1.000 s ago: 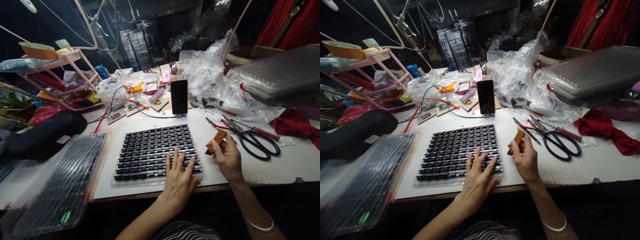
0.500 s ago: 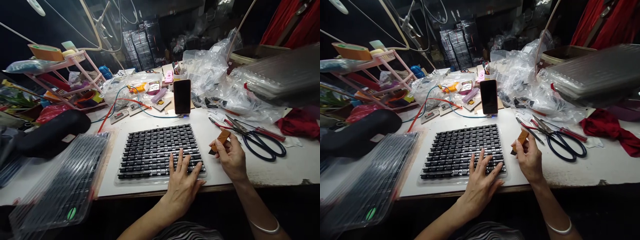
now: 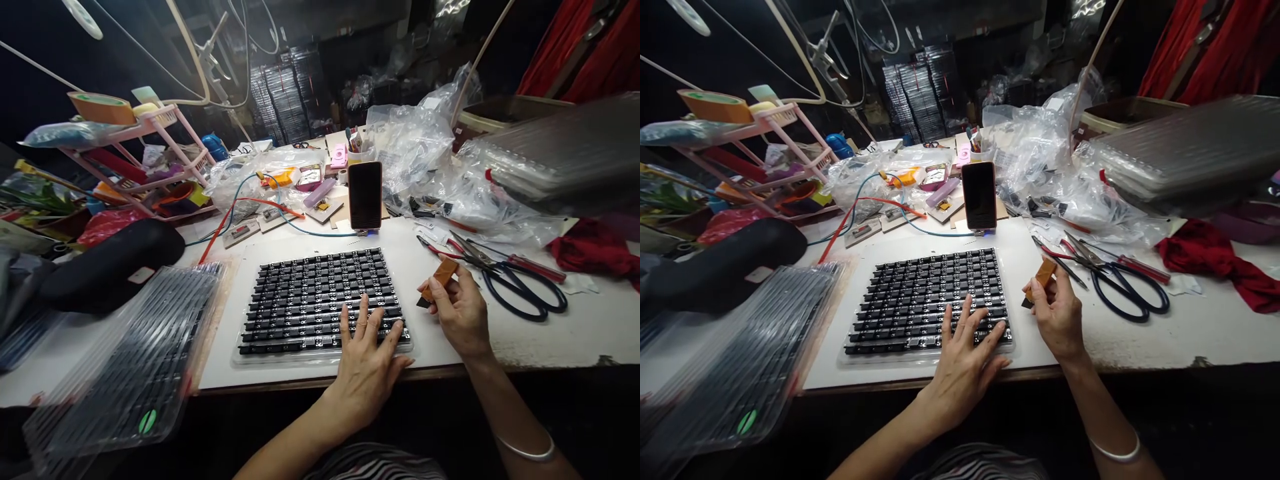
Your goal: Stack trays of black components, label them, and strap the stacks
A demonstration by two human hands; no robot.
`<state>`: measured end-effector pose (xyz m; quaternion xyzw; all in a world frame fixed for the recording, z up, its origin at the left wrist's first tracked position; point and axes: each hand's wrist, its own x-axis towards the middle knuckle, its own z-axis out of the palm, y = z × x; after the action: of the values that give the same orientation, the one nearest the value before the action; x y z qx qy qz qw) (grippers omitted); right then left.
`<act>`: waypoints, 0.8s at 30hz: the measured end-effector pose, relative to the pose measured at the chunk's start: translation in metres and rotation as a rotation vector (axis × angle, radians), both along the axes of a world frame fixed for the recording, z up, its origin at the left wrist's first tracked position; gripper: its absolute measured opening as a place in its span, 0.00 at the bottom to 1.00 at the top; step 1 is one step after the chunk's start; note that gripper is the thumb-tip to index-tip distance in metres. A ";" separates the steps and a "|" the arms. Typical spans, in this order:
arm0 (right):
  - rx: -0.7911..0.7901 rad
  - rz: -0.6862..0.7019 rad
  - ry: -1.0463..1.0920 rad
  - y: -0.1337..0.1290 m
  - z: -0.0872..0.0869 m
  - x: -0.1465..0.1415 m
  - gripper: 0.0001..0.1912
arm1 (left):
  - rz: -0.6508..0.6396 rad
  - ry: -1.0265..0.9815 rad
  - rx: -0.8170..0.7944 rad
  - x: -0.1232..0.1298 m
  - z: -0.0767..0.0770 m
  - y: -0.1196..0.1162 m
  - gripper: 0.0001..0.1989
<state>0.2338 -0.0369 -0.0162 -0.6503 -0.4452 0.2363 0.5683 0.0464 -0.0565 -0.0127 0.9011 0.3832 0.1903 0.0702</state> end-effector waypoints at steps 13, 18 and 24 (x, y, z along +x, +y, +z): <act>0.014 -0.003 -0.028 -0.001 0.002 0.000 0.27 | 0.116 -0.011 0.043 -0.045 0.003 0.001 0.20; 0.008 0.009 0.012 -0.001 0.001 0.000 0.27 | 0.138 0.083 0.107 -0.083 -0.001 -0.002 0.26; -0.001 0.051 0.113 0.002 0.002 -0.002 0.31 | 0.014 0.117 0.084 -0.075 -0.007 -0.012 0.32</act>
<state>0.2321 -0.0354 -0.0143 -0.6246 -0.4288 0.2874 0.5860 -0.0291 -0.0688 -0.0200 0.9101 0.3849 0.1534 0.0085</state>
